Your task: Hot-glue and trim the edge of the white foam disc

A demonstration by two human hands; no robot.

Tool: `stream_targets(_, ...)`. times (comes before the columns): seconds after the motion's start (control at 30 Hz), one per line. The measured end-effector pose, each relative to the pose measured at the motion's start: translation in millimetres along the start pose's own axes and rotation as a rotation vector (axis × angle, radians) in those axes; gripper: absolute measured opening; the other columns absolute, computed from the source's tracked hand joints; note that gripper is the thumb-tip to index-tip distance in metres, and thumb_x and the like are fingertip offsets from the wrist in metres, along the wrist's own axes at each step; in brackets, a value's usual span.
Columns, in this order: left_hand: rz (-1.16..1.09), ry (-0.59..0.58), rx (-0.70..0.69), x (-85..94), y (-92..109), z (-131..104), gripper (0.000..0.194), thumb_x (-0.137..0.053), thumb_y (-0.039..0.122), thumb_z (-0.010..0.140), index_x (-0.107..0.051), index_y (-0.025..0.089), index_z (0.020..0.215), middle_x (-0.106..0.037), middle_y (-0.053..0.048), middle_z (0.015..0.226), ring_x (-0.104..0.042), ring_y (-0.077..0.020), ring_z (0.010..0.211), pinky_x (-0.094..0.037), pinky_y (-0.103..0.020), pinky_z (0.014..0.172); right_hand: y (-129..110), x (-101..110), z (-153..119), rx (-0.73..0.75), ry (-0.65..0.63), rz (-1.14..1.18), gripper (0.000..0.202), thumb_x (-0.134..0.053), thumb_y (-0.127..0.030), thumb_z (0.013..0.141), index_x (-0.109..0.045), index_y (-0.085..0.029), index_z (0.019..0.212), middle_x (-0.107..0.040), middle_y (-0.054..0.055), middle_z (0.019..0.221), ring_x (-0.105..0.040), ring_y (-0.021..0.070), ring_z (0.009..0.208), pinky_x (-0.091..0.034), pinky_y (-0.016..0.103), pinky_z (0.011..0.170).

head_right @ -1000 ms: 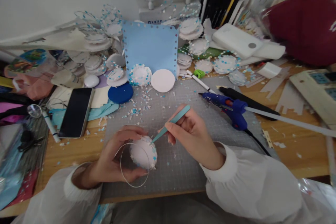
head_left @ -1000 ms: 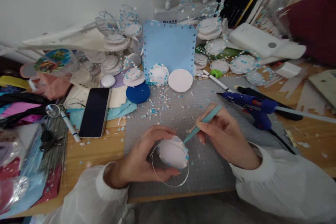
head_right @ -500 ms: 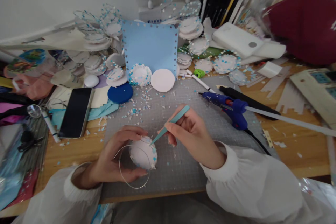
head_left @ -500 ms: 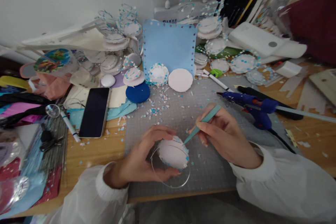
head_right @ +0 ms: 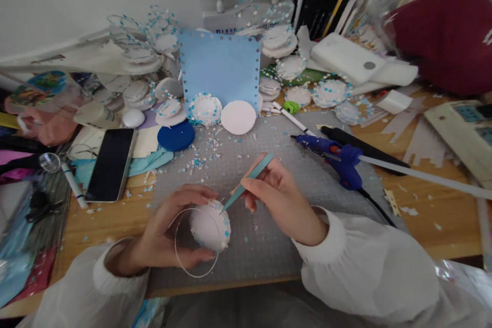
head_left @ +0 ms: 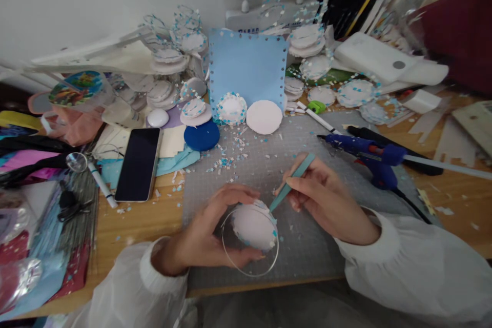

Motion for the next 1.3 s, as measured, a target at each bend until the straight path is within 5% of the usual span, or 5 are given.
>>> stream_targets(0.33,-0.022,0.006,-0.019,0.3,1,1,0.073,-0.086,0.029,0.057,-0.047,0.024,0.119,-0.059,-0.010,0.116,-0.058,-0.0253,0.104,-0.048,-0.037,0.086,-11,12,-1,0.142,0.105,-0.057,0.017,-0.070,-0.025,0.078,-0.054,-0.020,0.073,-0.058,-0.005,0.063,-0.054,0.0068,0.050,-0.043,0.017,0.043)
stream_targets(0.6,-0.004,-0.012,0.004,-1.6,0,1,0.074,-0.086,0.030,0.057,-0.048,0.026,0.120,-0.060,-0.010,0.116,-0.059,-0.0272,0.105,-0.048,-0.039,0.086,-11,7,-4,0.160,0.063,-0.085,0.016,-0.068,-0.024,0.080,-0.053,-0.023,0.078,-0.060,-0.005,0.066,-0.053,0.0078,0.051,-0.044,0.020,0.044)
stream_targets(1.3,0.004,-0.035,0.005,-3.5,0,1,0.074,-0.086,0.029,0.058,-0.046,0.026,0.120,-0.058,-0.010,0.117,-0.058,-0.0267,0.106,-0.049,-0.040,0.089,-2,2,-3,0.043,0.023,-0.073,0.022,-0.068,-0.029,0.080,-0.048,-0.022,0.074,-0.062,-0.005,0.065,-0.052,0.0069,0.045,-0.041,0.020,0.040)
Point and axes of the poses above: each hand's wrist, its own z-axis towards the middle knuckle, its own x-axis out of the back of the hand, y = z × x, the point moved 10 cm from there along z, towards the middle knuckle
